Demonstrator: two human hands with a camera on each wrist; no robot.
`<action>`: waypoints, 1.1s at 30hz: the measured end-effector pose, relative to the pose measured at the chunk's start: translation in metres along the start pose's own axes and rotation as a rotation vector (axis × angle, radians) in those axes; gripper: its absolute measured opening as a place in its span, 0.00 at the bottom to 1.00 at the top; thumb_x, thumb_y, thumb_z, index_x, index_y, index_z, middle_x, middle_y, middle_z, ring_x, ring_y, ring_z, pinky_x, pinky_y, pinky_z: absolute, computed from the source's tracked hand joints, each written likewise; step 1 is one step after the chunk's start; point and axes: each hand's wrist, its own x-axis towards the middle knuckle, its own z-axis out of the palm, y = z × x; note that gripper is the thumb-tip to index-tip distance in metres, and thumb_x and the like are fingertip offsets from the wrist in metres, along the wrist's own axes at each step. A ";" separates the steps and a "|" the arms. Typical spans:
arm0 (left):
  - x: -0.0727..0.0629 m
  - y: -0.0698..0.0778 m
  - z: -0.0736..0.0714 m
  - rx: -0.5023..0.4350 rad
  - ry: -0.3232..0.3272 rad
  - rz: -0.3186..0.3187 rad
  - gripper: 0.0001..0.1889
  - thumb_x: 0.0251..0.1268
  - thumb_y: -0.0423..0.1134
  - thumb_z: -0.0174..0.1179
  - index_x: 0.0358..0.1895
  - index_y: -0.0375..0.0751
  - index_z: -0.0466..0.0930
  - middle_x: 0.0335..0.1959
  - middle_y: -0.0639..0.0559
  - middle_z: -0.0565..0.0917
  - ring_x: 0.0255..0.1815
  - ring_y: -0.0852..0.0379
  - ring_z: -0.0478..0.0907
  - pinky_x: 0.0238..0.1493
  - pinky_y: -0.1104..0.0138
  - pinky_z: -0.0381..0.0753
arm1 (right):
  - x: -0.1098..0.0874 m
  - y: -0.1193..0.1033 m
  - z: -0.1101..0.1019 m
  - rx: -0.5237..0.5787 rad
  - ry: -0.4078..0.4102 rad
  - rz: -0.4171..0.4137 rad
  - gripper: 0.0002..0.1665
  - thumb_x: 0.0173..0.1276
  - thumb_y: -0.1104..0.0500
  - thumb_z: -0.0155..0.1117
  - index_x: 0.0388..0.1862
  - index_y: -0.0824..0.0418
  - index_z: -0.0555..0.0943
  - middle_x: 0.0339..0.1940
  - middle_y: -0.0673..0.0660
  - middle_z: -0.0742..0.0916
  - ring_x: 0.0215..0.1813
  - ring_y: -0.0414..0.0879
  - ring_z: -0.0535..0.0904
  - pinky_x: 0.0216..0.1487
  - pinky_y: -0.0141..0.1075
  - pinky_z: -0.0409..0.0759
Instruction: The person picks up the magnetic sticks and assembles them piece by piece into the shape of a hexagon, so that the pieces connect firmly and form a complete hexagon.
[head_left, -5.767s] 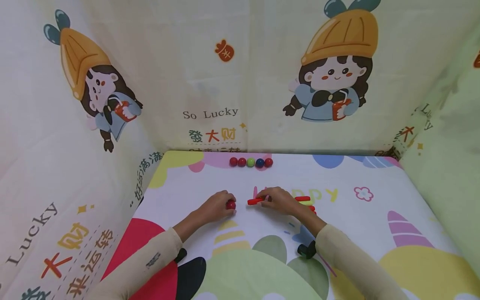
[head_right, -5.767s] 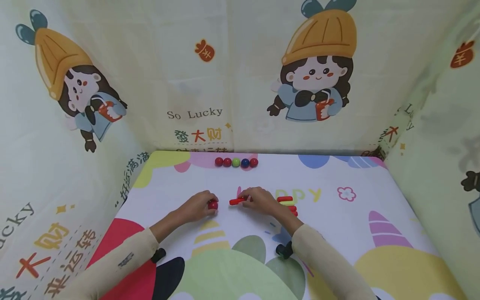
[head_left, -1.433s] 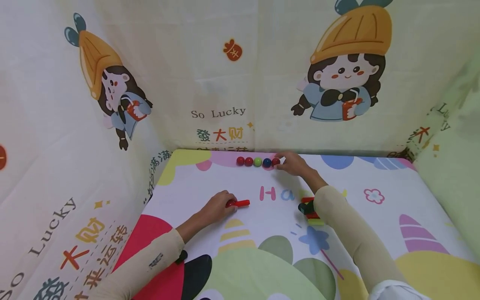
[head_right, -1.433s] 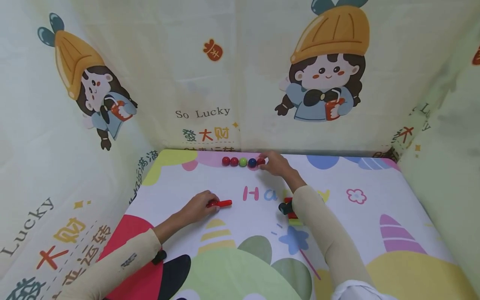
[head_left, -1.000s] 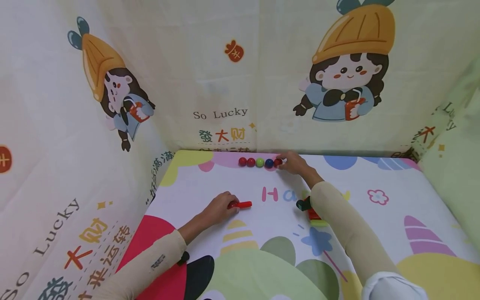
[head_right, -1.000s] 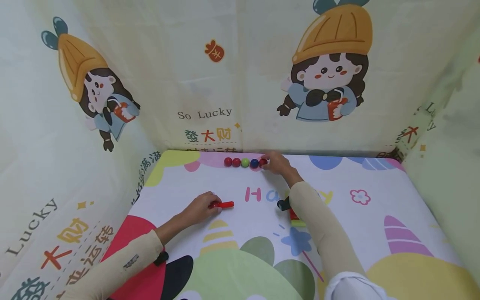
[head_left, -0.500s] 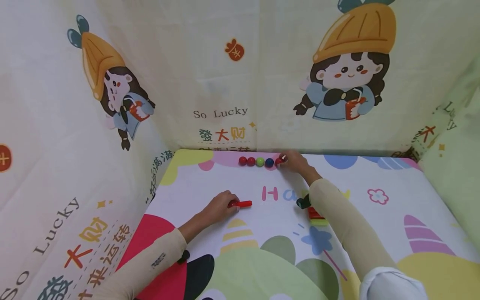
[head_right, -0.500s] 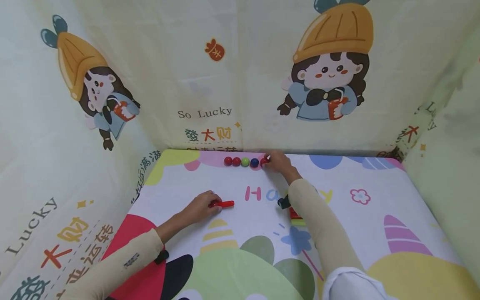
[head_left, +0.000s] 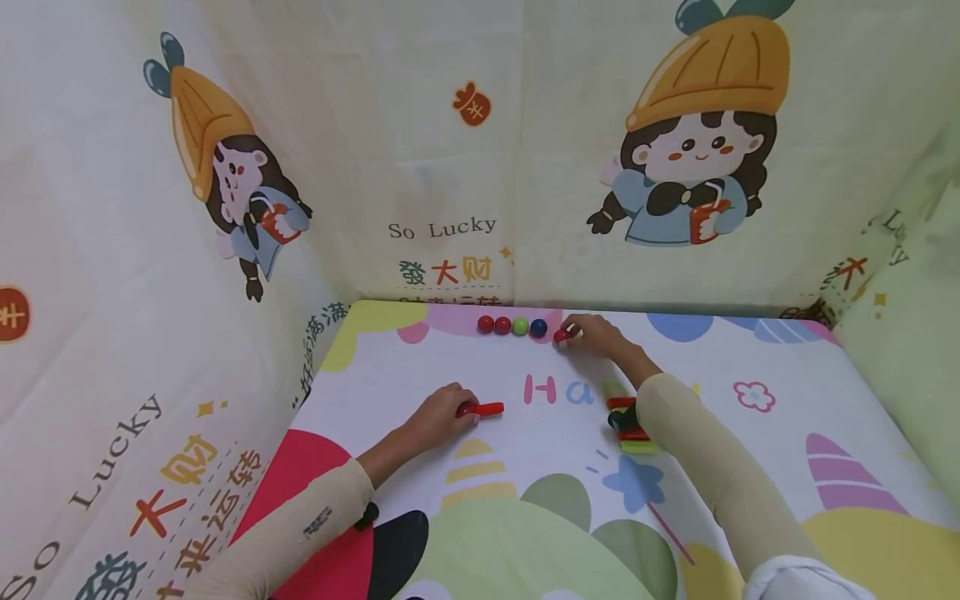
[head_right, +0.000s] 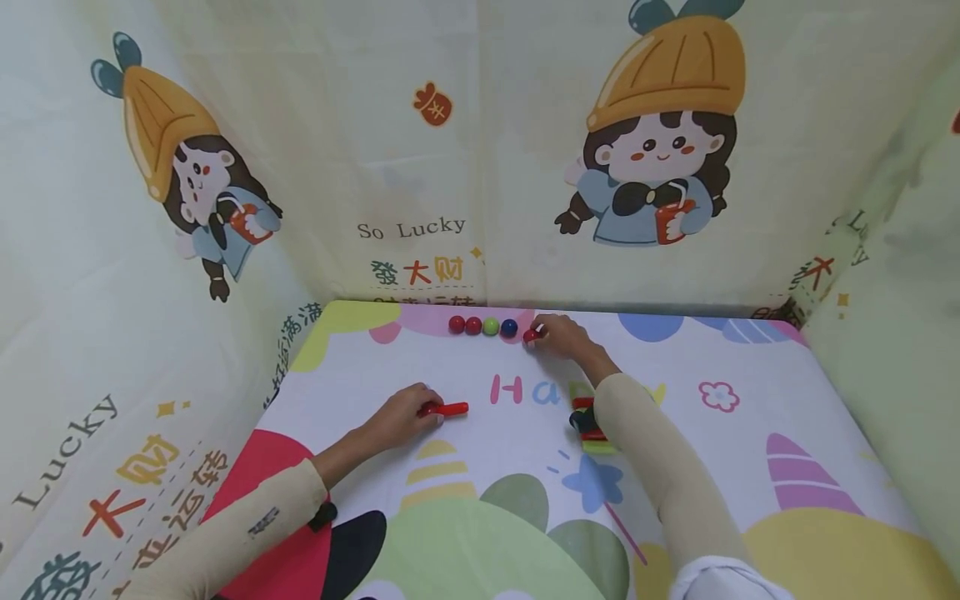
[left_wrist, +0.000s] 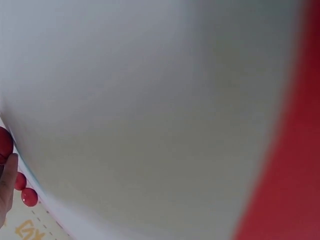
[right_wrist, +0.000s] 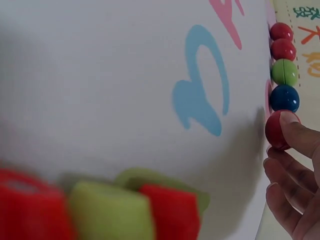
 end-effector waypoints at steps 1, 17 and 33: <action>0.000 0.000 0.000 0.001 0.002 -0.002 0.14 0.65 0.40 0.69 0.51 0.42 0.85 0.41 0.52 0.81 0.39 0.59 0.74 0.44 0.67 0.80 | -0.003 0.001 0.001 0.001 -0.005 -0.012 0.19 0.71 0.60 0.66 0.59 0.61 0.79 0.53 0.65 0.85 0.58 0.60 0.79 0.62 0.58 0.75; -0.003 0.003 0.000 -0.005 0.018 -0.014 0.15 0.63 0.40 0.70 0.51 0.42 0.85 0.42 0.51 0.82 0.40 0.59 0.75 0.45 0.66 0.82 | -0.058 -0.037 0.036 0.081 -0.080 -0.151 0.22 0.67 0.57 0.71 0.60 0.56 0.80 0.49 0.55 0.88 0.47 0.46 0.82 0.46 0.36 0.84; -0.005 0.002 0.000 0.017 0.047 0.011 0.14 0.61 0.41 0.72 0.48 0.43 0.86 0.38 0.53 0.82 0.37 0.61 0.74 0.43 0.69 0.81 | -0.067 -0.089 0.071 0.066 -0.130 -0.309 0.20 0.65 0.59 0.73 0.56 0.53 0.83 0.45 0.50 0.88 0.40 0.41 0.78 0.41 0.30 0.80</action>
